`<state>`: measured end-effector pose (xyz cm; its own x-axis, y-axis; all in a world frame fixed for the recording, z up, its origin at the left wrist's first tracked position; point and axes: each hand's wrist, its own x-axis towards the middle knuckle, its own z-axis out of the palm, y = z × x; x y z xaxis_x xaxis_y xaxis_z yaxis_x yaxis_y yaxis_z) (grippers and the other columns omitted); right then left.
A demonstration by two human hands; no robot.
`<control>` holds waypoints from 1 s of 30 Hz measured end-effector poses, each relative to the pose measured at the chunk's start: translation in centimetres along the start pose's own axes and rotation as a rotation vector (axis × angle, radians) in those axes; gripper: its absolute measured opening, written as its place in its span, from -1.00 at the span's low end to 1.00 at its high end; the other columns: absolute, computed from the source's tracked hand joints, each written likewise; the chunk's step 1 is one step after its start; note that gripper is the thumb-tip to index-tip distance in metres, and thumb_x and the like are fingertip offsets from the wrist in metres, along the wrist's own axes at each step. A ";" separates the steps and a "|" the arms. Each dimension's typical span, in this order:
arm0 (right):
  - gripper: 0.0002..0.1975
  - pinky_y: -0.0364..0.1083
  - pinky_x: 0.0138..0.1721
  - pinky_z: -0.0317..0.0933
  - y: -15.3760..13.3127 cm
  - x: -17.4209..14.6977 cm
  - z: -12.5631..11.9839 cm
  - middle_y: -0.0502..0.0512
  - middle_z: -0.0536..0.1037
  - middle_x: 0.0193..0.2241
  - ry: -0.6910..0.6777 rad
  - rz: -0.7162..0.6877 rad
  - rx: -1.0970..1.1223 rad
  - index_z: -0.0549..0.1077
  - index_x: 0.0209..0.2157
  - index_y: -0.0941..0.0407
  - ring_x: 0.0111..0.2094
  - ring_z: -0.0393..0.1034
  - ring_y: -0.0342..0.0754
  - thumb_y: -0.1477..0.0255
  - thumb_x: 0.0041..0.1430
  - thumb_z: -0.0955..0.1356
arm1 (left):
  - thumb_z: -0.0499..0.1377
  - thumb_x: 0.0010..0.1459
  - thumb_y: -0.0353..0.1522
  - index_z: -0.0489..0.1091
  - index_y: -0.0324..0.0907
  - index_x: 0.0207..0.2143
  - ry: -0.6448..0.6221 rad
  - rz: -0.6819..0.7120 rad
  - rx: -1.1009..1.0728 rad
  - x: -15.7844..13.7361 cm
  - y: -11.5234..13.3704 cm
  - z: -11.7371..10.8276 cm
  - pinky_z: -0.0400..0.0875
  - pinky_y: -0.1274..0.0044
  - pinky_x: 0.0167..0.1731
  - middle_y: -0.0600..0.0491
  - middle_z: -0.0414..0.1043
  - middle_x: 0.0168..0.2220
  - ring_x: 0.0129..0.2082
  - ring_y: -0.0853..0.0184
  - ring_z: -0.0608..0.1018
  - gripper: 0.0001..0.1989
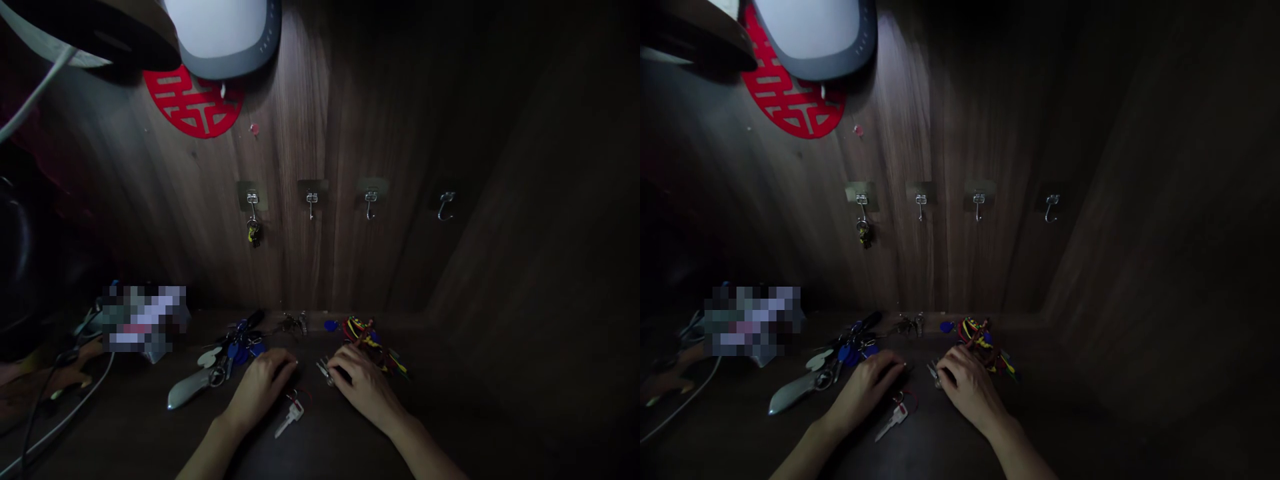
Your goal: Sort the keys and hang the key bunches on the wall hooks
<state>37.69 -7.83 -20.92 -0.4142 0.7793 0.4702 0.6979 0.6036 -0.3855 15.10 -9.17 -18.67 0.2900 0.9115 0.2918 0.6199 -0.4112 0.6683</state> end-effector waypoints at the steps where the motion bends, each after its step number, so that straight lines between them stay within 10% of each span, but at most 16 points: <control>1: -0.84 -0.10 -0.24 0.22 0.0 0.0 0.0 -0.01 0.45 -0.42 0.003 0.001 0.000 0.44 -0.42 0.07 -0.31 0.35 -0.08 0.58 0.15 0.28 | 0.04 0.21 -0.26 0.42 -0.12 -0.36 0.058 -0.063 -0.094 0.1 -0.2 0.0 0.35 0.56 -0.31 0.09 0.50 -0.40 -0.36 0.33 0.52 -0.79; 12: -0.83 -0.10 -0.24 0.21 0.2 -0.1 0.2 0.00 0.46 -0.41 0.002 0.000 0.020 0.44 -0.41 0.07 -0.31 0.35 -0.08 0.58 0.17 0.28 | 0.29 -0.15 -0.03 0.31 -0.17 -0.40 0.199 -0.525 -0.960 0.8 -1.1 -0.2 0.48 0.53 -0.41 0.04 0.52 -0.35 -0.37 0.28 0.61 -0.56; 30: -0.84 -0.10 -0.24 0.21 0.0 0.0 0.0 0.00 0.46 -0.42 -0.016 0.012 0.008 0.43 -0.41 0.07 -0.31 0.36 -0.08 0.57 0.18 0.27 | 0.10 0.02 -0.11 0.36 -0.17 -0.27 -0.019 -0.527 -0.449 0.4 -2.1 -1.6 0.14 0.68 -0.77 0.20 0.39 -0.66 -0.75 0.44 0.42 -0.66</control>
<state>37.73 -7.84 -20.96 -0.4154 0.7889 0.4530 0.6981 0.5957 -0.3973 12.69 -7.94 -18.88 0.0482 0.9861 -0.1592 0.3212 0.1356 0.9373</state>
